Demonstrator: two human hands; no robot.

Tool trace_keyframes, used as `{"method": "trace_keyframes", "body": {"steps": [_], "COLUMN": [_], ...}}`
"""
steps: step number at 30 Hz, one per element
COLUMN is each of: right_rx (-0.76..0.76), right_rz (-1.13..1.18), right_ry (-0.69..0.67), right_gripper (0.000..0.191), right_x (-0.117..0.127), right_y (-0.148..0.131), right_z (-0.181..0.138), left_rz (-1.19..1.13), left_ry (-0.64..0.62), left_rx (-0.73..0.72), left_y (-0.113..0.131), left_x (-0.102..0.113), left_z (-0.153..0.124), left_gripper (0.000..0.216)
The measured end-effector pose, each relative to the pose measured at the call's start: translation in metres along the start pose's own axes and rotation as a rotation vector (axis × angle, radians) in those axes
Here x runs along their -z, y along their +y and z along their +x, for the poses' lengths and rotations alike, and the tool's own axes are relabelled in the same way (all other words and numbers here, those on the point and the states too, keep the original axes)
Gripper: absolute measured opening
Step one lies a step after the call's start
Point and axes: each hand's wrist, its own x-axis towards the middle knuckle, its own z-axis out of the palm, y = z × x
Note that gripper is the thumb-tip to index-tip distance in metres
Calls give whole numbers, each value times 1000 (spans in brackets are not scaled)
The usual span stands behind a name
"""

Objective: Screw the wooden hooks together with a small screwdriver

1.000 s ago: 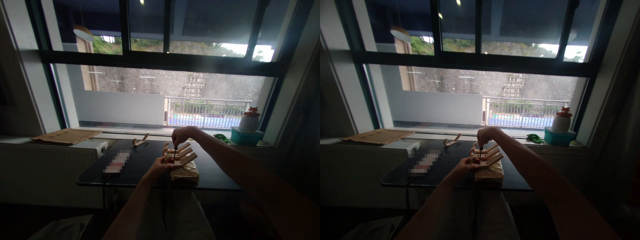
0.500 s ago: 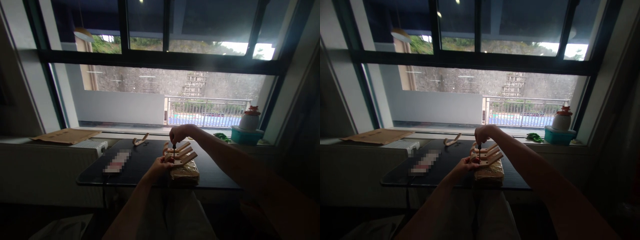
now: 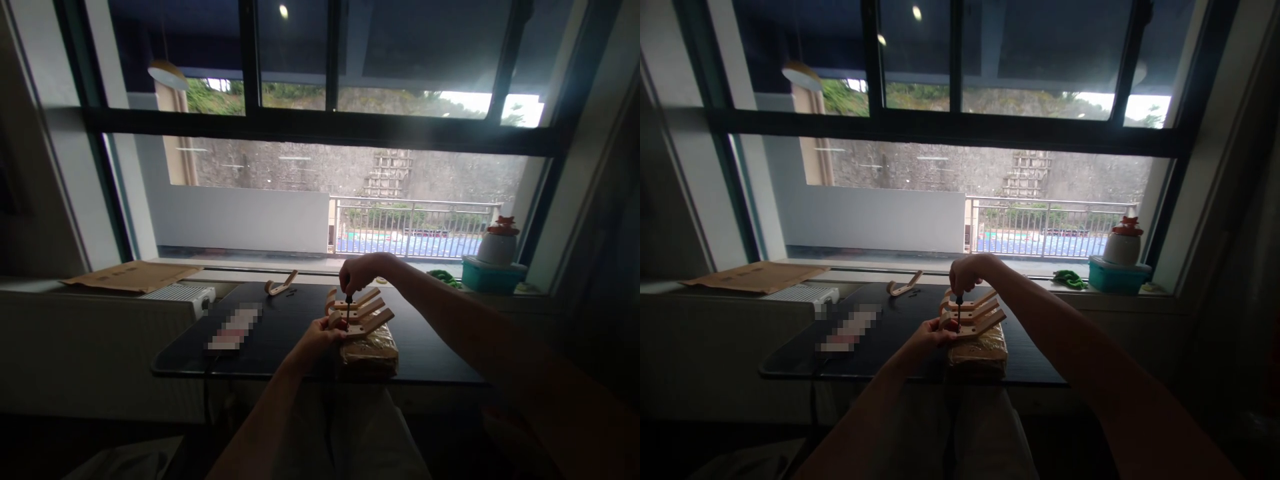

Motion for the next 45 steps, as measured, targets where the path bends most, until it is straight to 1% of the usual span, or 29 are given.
{"method": "trace_keyframes", "body": {"steps": [2,5,9,14,17,21,25,29,34,39,45], "right_rx": [-18,-58,-99,-41,-11,-24,-41,-23,28,8,-64], "right_rz": [-11,-24,-20,25,58,65,55,42,35,5,-30], "right_ry": [10,40,67,8,13,49,89,51,-13,-14,61], "right_gripper": [24,28,30,27,31,33,38,44,39,24,30], "right_x": [-3,-10,-15,-4,0,-5,-10,-6,1,-5,-14], "right_y": [-1,0,6,9,7,4,3,2,-2,-6,-4], "right_z": [5,8,4,-1,2,6,4,0,4,12,1], "left_rz": [1,4,6,7,5,-4,-22,-40,-40,-37,-25], "left_ry": [7,16,8,13,26,32,31,67,104,118,137], "left_rx": [12,20,3,-9,3,18,-14,-64,-68,-62,-93], "left_y": [0,1,1,-1,0,1,-3,-9,-10,-9,-10], "left_x": [0,-1,-2,-1,0,0,-2,-5,-6,-9,-10], "left_z": [0,0,0,1,1,0,3,7,8,7,9], "left_gripper": [24,23,22,20,21,25,29,30,27,31,24]}}
